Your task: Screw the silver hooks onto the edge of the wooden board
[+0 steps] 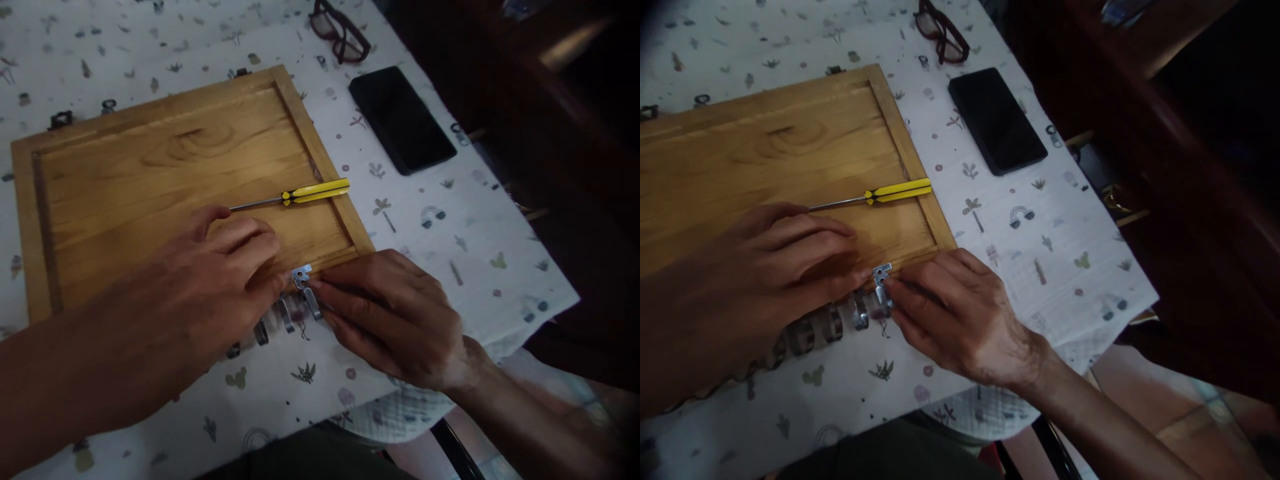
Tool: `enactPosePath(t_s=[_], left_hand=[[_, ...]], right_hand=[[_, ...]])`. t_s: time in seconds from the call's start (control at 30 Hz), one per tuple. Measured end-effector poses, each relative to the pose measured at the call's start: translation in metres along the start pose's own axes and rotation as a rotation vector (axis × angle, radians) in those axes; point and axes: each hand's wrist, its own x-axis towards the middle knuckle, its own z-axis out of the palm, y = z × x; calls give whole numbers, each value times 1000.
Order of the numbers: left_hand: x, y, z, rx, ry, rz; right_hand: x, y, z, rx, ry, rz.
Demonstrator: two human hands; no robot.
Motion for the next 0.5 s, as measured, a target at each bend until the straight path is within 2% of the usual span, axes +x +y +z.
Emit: enactPosePath(t_s=[0.2, 0.5], left_hand=[[0, 1, -1, -6, -38, -11], [-1, 2, -1, 2, -36, -20]], right_hand=[[2, -3, -1, -27, 0, -7], [0, 0, 1, -6, 19, -18]])
